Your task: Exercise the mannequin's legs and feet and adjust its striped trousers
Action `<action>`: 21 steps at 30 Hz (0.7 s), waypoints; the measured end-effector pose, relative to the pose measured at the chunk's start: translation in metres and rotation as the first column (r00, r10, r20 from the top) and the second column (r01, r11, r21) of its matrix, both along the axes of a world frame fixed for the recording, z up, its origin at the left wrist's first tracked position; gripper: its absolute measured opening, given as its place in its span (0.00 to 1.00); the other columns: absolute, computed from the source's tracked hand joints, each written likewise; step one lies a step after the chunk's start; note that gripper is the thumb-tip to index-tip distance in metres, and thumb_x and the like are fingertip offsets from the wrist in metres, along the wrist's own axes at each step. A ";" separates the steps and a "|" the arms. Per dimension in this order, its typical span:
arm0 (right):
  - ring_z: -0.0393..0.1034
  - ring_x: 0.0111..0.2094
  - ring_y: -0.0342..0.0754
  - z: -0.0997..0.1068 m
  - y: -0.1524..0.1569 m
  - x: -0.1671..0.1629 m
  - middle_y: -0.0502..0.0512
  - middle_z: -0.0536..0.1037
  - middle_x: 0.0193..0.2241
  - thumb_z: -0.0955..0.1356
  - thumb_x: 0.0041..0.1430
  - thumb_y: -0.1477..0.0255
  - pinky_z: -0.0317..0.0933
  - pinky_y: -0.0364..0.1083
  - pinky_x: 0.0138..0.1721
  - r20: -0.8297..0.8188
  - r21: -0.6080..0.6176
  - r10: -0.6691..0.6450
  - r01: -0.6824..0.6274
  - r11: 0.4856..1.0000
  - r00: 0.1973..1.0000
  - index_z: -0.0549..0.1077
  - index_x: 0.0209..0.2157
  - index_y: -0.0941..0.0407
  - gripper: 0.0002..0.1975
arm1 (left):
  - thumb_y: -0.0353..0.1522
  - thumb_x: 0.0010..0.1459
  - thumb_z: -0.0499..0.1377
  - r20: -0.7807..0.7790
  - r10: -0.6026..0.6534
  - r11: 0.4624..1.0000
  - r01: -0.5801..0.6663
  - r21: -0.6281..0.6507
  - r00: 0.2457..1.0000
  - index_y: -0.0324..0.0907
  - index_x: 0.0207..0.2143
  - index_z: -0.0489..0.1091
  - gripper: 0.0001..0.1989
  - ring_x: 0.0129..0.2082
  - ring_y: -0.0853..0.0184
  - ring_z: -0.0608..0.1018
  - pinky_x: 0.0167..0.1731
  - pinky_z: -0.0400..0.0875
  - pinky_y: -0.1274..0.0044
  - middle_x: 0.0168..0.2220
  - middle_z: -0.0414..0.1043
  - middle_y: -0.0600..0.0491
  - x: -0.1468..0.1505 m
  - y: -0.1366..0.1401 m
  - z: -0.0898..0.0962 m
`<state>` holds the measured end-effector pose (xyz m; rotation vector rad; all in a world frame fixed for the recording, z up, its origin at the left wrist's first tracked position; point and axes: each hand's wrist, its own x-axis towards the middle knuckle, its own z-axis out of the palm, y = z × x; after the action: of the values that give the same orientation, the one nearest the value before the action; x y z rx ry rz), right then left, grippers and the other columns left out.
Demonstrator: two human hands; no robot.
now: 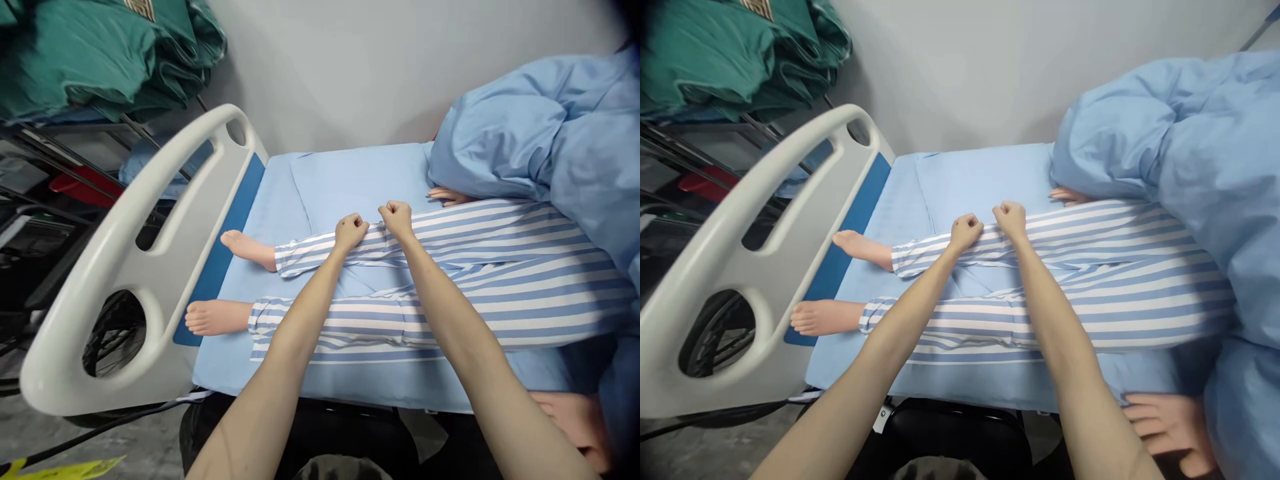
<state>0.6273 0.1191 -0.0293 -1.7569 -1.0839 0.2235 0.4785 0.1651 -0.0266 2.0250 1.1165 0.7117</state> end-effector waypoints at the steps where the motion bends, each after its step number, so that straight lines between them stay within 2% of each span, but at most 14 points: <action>1: 0.45 0.21 0.39 0.001 -0.001 -0.001 0.43 0.47 0.15 0.64 0.50 0.73 0.44 0.43 0.25 -0.012 0.004 0.004 -0.004 1.000 1.000 0.50 0.16 0.54 0.17 | 0.31 0.52 0.57 0.000 -0.003 1.000 0.003 -0.001 1.000 0.43 0.20 0.58 0.11 0.26 0.68 0.66 0.32 0.58 0.75 0.21 0.63 0.57 -0.001 0.000 0.002; 7: 0.46 0.20 0.39 0.013 -0.003 -0.003 0.43 0.48 0.14 0.63 0.50 0.72 0.42 0.44 0.26 -0.007 -0.044 0.096 -0.096 0.994 0.995 0.51 0.15 0.54 0.16 | 0.31 0.51 0.56 -0.007 -0.008 1.000 0.008 -0.022 1.000 0.43 0.18 0.57 0.12 0.25 0.69 0.65 0.31 0.58 0.75 0.20 0.61 0.58 -0.007 -0.002 0.005; 12: 0.44 0.21 0.39 0.034 -0.013 0.041 0.43 0.48 0.15 0.64 0.50 0.73 0.42 0.43 0.26 -0.017 0.083 0.026 -0.024 0.996 1.000 0.50 0.15 0.54 0.18 | 0.30 0.50 0.57 0.004 0.029 0.999 -0.029 -0.032 1.000 0.43 0.17 0.59 0.12 0.25 0.69 0.64 0.31 0.57 0.75 0.19 0.61 0.58 -0.006 0.000 0.007; 16: 0.46 0.21 0.39 0.027 -0.030 0.073 0.43 0.49 0.15 0.64 0.51 0.73 0.42 0.43 0.26 -0.004 0.054 -0.055 0.055 0.997 0.998 0.50 0.15 0.54 0.18 | 0.28 0.50 0.57 0.185 0.053 0.998 -0.045 -0.047 0.981 0.43 0.16 0.55 0.14 0.23 0.71 0.61 0.28 0.56 0.75 0.17 0.56 0.58 0.026 0.002 0.025; 19: 0.47 0.21 0.39 0.019 -0.034 0.076 0.43 0.51 0.15 0.64 0.52 0.72 0.44 0.43 0.26 0.014 0.017 -0.014 0.014 1.000 1.000 0.52 0.16 0.55 0.18 | 0.28 0.50 0.57 0.344 -0.042 0.993 0.078 -0.091 0.938 0.42 0.16 0.54 0.15 0.22 0.73 0.59 0.27 0.56 0.76 0.17 0.54 0.59 0.065 -0.007 0.033; 21: 0.47 0.21 0.39 0.020 -0.032 0.078 0.43 0.51 0.15 0.64 0.52 0.71 0.44 0.43 0.26 -0.001 0.025 -0.029 0.029 0.999 1.000 0.51 0.16 0.54 0.18 | 0.29 0.50 0.57 0.360 -0.093 0.981 0.147 -0.127 0.928 0.42 0.16 0.55 0.15 0.22 0.73 0.60 0.27 0.57 0.77 0.17 0.54 0.59 0.087 -0.015 0.029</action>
<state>0.7049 0.0868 -0.0093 -1.7490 -1.0560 0.1925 0.5653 0.1496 0.0022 1.7339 0.8041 0.8589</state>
